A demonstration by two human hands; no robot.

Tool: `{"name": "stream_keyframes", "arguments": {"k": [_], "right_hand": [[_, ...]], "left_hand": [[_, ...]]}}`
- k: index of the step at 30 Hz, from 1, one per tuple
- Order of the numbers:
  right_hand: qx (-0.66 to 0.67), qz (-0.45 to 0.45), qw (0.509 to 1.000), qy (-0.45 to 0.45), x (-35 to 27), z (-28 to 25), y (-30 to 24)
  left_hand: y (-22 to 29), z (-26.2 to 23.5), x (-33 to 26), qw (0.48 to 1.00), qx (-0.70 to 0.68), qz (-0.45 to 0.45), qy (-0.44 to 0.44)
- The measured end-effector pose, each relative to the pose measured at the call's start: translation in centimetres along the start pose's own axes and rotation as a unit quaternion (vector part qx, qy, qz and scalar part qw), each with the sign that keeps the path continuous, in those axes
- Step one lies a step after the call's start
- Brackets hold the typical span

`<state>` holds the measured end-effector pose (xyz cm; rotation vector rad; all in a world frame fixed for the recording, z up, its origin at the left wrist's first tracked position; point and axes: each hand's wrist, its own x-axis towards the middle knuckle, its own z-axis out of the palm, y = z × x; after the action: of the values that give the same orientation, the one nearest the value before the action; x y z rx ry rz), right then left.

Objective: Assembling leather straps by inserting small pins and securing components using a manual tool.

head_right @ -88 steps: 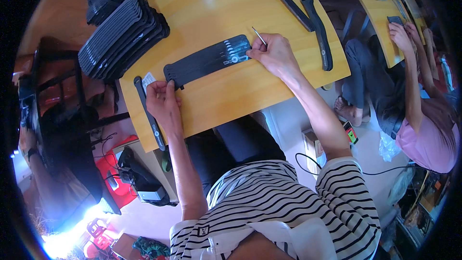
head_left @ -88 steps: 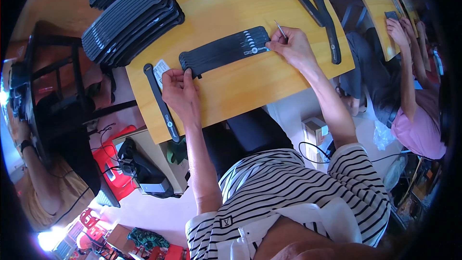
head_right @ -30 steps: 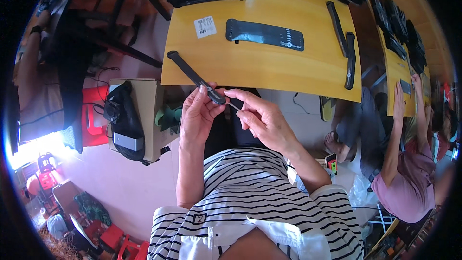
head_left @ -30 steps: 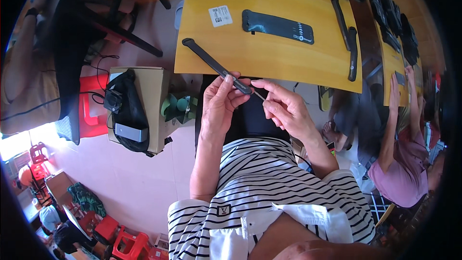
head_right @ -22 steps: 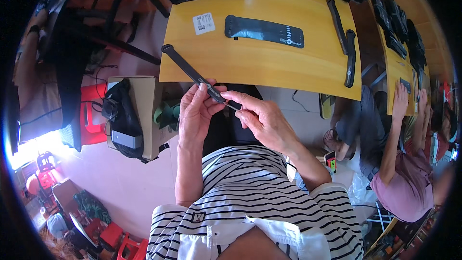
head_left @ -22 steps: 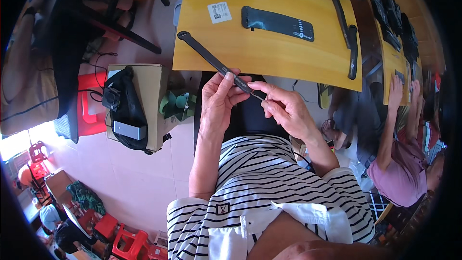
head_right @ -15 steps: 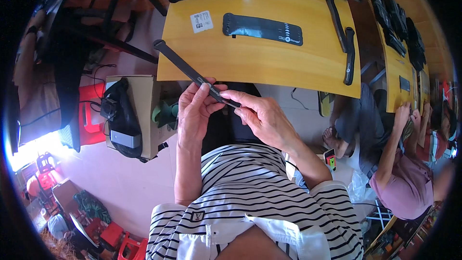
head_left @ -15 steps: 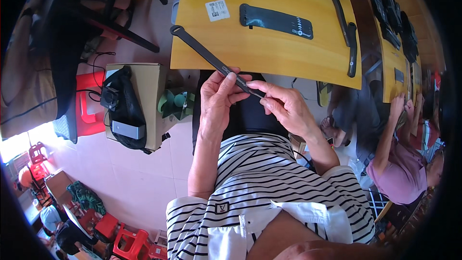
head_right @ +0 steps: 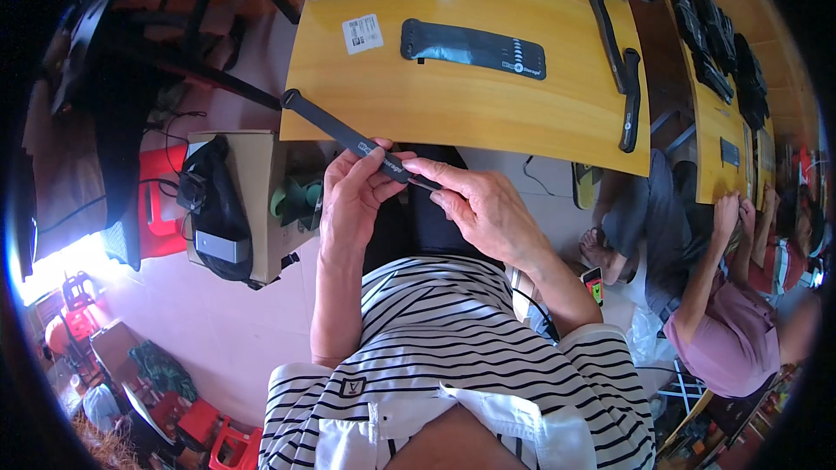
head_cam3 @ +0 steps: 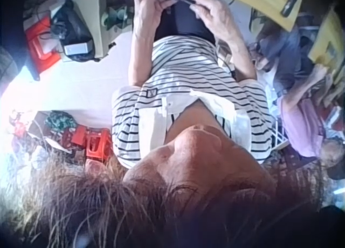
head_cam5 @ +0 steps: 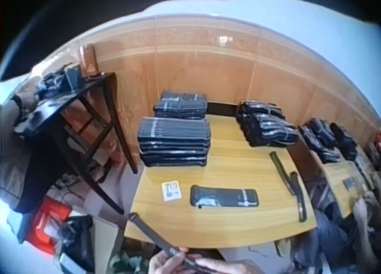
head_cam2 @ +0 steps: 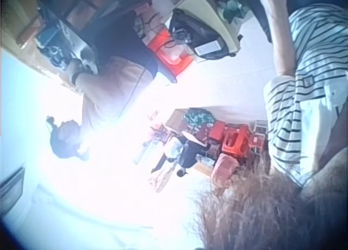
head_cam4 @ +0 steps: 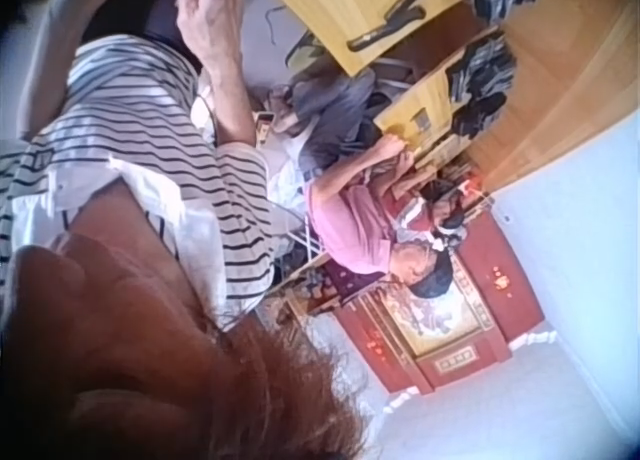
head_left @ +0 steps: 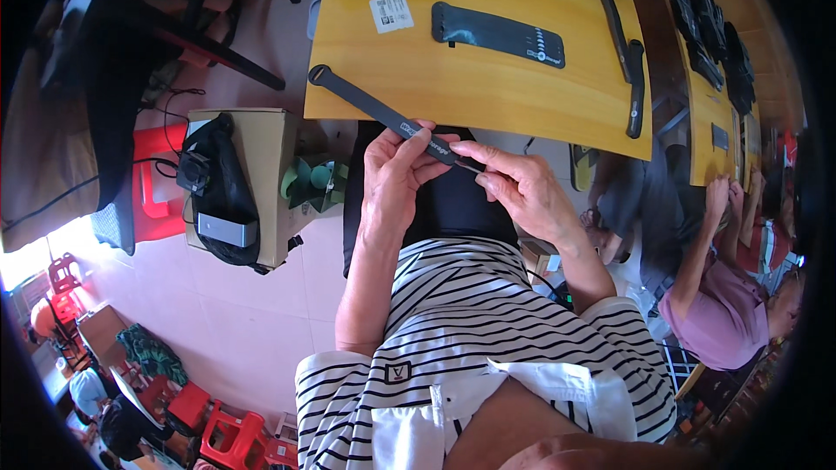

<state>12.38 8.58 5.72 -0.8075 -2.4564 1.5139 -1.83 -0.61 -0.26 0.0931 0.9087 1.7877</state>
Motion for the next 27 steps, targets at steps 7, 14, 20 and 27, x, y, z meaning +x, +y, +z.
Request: {"name": "stream_keyframes", "arguments": {"k": [7,14,20,27], "right_hand": [[-0.031,-0.01,0.999,-0.013,0.0,-0.3,0.0],[-0.043,-0.019,0.999,-0.017,0.1,-0.4,0.4],[-0.124,-0.026,0.992,-0.011,0.1,-0.4,0.3],[-0.177,-0.028,0.984,-0.018,0.3,-0.6,-0.1]], "left_hand": [[-0.3,-0.2,0.3,1.0,0.028,-0.005,0.005],[-0.4,-0.2,0.3,0.999,0.035,-0.01,0.009],[-0.2,0.9,0.0,0.992,0.119,0.025,0.036],[-0.6,1.2,-0.1,0.986,0.147,0.06,0.045]]}}
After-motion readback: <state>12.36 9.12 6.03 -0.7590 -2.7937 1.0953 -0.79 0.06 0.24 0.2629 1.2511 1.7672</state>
